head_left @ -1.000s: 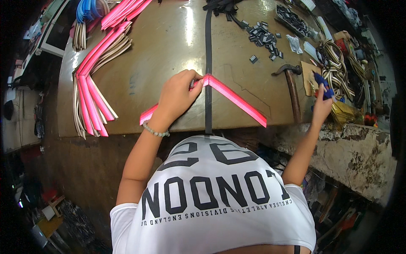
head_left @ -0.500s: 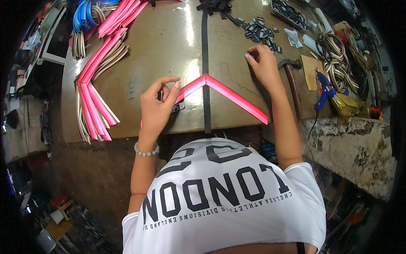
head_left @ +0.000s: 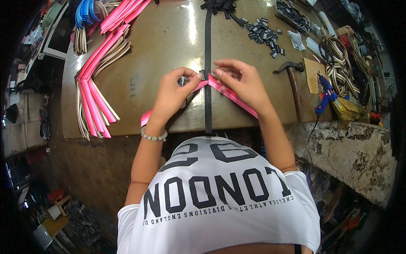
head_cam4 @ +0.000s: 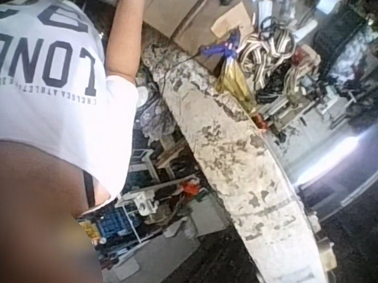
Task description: The person repeatedly applies hot glue to pink and black straps, folds them into V-shapes, and secures small metal buckles with a hammer. The process is repeated multiple times on a cluttered workbench.
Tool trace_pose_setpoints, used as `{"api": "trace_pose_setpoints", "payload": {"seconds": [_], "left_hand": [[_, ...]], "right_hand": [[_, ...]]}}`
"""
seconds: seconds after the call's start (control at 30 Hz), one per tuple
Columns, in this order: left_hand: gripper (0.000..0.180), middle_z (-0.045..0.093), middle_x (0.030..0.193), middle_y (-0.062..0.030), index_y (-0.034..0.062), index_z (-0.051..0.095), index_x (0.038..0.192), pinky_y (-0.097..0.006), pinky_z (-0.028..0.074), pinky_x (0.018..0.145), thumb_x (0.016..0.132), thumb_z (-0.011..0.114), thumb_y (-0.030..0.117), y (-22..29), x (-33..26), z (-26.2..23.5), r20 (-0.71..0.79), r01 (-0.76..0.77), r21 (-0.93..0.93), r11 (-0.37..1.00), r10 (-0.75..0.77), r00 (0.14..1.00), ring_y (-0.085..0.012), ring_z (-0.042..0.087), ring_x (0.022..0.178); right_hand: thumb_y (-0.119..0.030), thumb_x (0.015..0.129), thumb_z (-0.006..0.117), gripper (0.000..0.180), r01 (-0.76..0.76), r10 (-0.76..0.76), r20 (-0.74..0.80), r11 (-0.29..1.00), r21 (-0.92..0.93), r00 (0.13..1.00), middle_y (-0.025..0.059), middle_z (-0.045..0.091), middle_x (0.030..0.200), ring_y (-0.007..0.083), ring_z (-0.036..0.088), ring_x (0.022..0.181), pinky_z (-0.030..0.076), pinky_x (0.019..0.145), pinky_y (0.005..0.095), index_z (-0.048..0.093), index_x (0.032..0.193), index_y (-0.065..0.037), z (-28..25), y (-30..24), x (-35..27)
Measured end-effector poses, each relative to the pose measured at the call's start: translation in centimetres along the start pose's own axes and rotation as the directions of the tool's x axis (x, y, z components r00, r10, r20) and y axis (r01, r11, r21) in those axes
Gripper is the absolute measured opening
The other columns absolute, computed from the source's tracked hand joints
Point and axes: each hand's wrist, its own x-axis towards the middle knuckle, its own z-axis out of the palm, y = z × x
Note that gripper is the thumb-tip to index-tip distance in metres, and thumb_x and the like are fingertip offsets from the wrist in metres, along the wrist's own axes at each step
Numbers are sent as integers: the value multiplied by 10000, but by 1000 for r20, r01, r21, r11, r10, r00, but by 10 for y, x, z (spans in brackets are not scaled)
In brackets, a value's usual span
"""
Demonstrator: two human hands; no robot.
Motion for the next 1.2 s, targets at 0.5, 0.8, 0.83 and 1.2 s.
{"api": "trace_pose_setpoints", "payload": {"seconds": [0.5, 0.8, 0.83, 1.2], "left_hand": [[271, 673, 776, -191, 6, 669, 887, -395, 493, 637, 816, 755, 253, -17, 2, 17, -125, -94, 366, 926, 149, 981, -329, 646, 670], [206, 681, 811, -182, 84, 711, 987, -396, 502, 663, 863, 703, 248, -19, -1, 20, -114, -55, 291, 955, 92, 989, -341, 658, 736], [195, 684, 826, -172, 95, 715, 993, -397, 502, 669, 866, 696, 243, -20, -1, 21, -105, -100, 313, 945, 139, 985, -340, 658, 753], [180, 699, 882, -117, 113, 730, 992, -357, 503, 675, 870, 696, 240, -26, -5, 27, -158, -249, 420, 873, 340, 927, -271, 647, 749]], "right_hand": [[-69, 890, 660, 142, 183, -240, -93, 893, -412, 966, 74, 630, 925, 121, 583, 733, 470, 650, 238, 684, 1000, 16, -1, 22, -28], [-55, 710, 743, 486, 591, -332, 490, 494, -638, 806, 132, 512, 1045, 305, 539, 980, 460, 786, 379, 557, 1159, -57, 21, 20, -73], [-40, 700, 742, 478, 553, -324, 451, 554, -623, 832, 127, 510, 1030, 300, 538, 955, 460, 772, 375, 575, 1148, -61, 24, 25, -73], [62, 815, 655, 193, 531, -380, 374, 665, -525, 846, 130, 592, 916, 239, 664, 801, 532, 679, 350, 652, 996, -7, 5, 9, -5]]}}
